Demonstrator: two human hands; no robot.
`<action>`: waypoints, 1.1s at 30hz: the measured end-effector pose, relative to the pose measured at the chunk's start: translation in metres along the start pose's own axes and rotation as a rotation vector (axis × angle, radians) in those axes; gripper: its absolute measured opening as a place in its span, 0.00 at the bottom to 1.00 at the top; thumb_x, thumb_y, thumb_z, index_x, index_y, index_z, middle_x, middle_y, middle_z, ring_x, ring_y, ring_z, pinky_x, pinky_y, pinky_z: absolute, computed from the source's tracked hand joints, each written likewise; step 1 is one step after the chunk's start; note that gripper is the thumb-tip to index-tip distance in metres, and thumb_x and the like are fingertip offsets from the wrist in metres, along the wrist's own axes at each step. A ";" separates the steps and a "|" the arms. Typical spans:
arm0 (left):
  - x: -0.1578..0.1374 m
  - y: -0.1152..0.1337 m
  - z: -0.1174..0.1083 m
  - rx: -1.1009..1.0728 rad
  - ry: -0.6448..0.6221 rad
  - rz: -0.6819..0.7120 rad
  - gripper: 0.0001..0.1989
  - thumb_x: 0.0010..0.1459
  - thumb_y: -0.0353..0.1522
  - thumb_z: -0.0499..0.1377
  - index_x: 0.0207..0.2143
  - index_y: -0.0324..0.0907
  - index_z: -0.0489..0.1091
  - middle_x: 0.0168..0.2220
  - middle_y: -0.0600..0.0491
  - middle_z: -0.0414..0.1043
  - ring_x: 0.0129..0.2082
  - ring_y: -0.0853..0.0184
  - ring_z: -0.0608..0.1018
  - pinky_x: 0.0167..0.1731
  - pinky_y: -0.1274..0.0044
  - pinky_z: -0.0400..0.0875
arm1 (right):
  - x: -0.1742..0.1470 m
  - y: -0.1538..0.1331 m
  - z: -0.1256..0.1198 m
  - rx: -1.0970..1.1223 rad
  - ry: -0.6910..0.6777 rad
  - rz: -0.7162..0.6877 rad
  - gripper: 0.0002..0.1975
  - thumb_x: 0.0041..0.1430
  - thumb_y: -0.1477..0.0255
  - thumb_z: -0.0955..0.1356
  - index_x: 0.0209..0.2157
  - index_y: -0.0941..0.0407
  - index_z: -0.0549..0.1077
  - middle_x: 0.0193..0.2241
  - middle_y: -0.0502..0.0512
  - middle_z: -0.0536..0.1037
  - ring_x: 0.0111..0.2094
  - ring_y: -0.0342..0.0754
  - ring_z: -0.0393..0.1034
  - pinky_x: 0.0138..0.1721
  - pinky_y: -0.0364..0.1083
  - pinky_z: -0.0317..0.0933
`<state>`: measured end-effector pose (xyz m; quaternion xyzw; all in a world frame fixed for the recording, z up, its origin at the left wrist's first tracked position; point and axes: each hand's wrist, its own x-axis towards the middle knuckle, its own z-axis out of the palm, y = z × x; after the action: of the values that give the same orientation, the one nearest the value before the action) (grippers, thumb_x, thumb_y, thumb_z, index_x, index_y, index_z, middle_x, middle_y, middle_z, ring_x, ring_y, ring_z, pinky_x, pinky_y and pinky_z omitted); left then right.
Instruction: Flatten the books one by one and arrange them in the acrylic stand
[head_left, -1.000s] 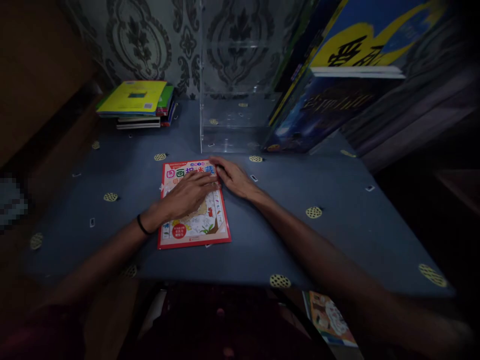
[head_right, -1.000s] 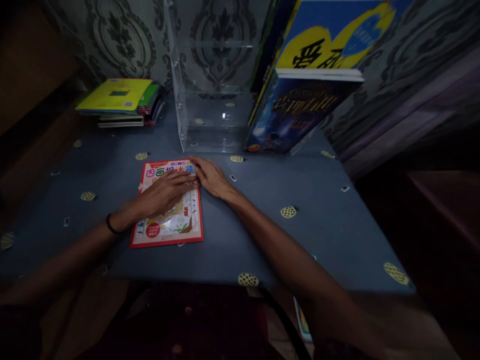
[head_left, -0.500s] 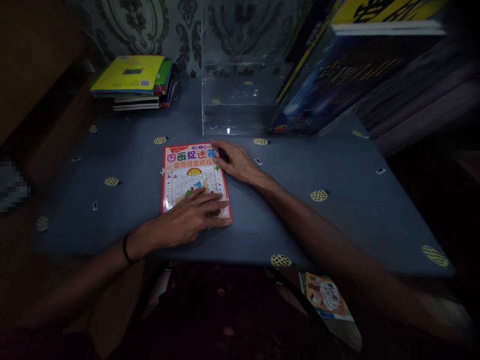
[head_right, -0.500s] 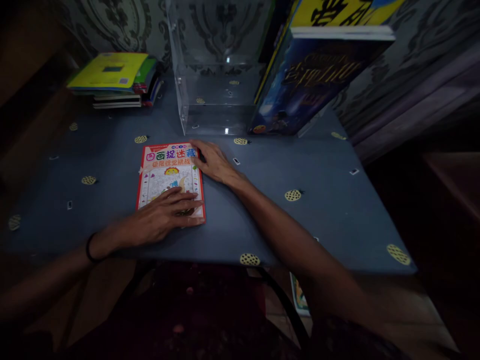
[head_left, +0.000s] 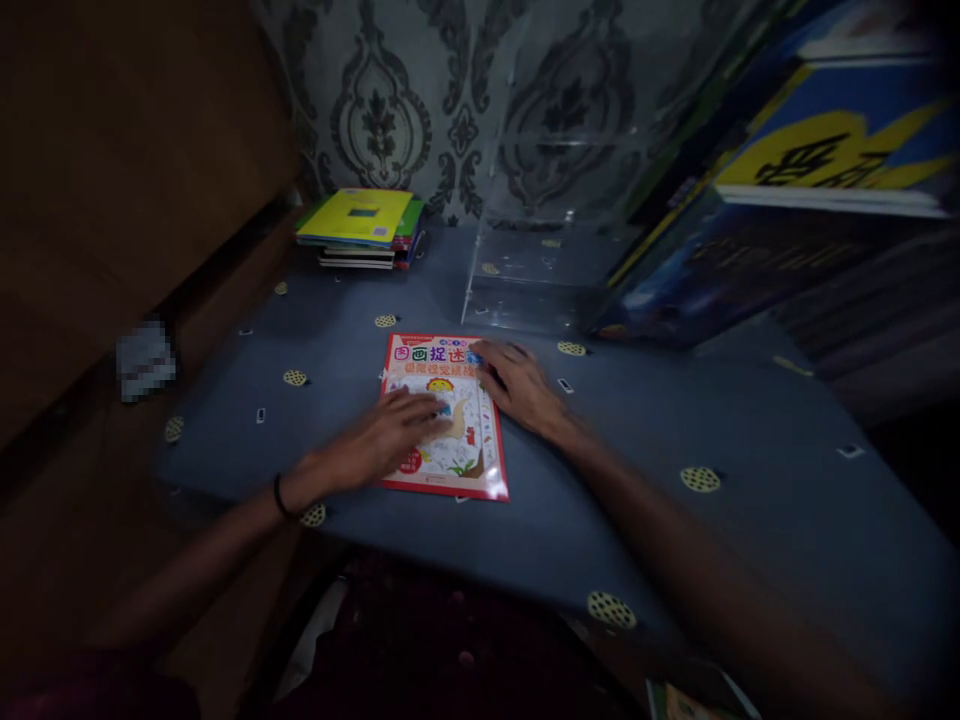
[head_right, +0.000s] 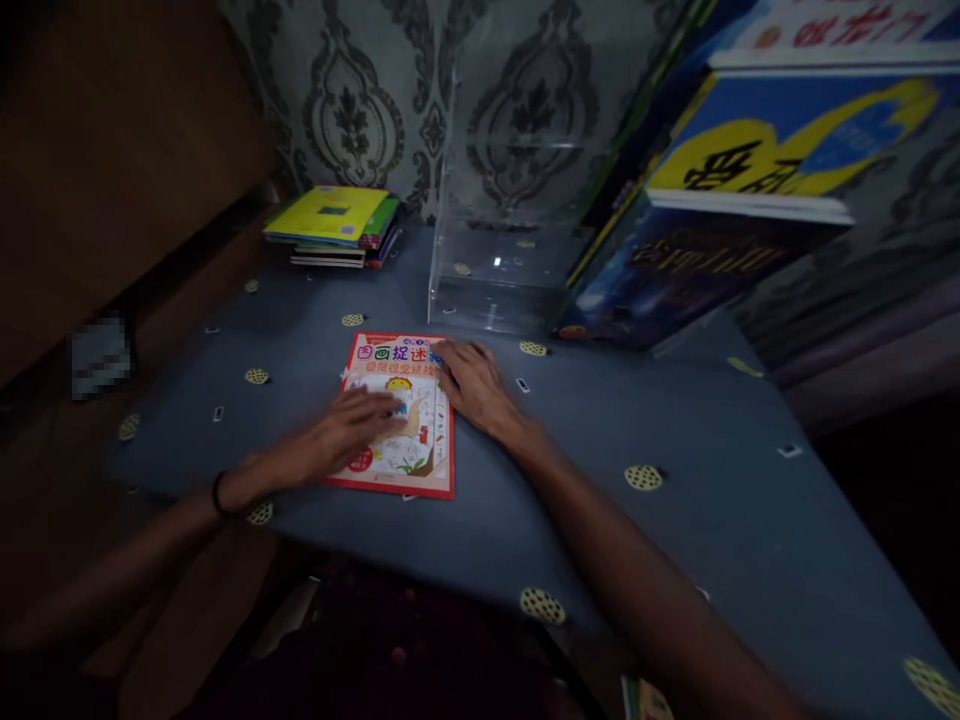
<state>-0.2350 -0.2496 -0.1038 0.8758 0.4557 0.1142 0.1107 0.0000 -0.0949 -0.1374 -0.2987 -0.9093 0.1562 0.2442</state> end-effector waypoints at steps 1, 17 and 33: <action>0.002 -0.016 -0.002 0.013 0.039 -0.074 0.25 0.68 0.25 0.51 0.64 0.49 0.64 0.67 0.47 0.65 0.68 0.59 0.65 0.66 0.55 0.61 | 0.000 -0.004 -0.001 -0.023 -0.012 -0.010 0.20 0.69 0.68 0.60 0.58 0.55 0.72 0.58 0.63 0.77 0.62 0.61 0.67 0.64 0.68 0.53; 0.033 -0.105 -0.005 -0.010 0.232 -0.159 0.20 0.69 0.29 0.50 0.60 0.41 0.70 0.60 0.44 0.71 0.61 0.60 0.71 0.60 0.65 0.65 | 0.002 -0.124 0.034 0.209 -0.291 -0.391 0.19 0.69 0.73 0.61 0.57 0.55 0.74 0.56 0.60 0.79 0.64 0.54 0.66 0.64 0.63 0.60; 0.033 -0.108 0.000 0.017 0.295 -0.118 0.20 0.69 0.29 0.50 0.59 0.43 0.71 0.59 0.44 0.73 0.59 0.59 0.73 0.60 0.62 0.67 | -0.037 -0.140 0.016 0.504 -0.337 -0.325 0.17 0.71 0.72 0.63 0.57 0.54 0.74 0.56 0.57 0.79 0.62 0.48 0.68 0.65 0.58 0.63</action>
<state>-0.3004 -0.1616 -0.1323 0.8221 0.5188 0.2309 0.0416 -0.0481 -0.2281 -0.1038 -0.0503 -0.9054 0.3822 0.1781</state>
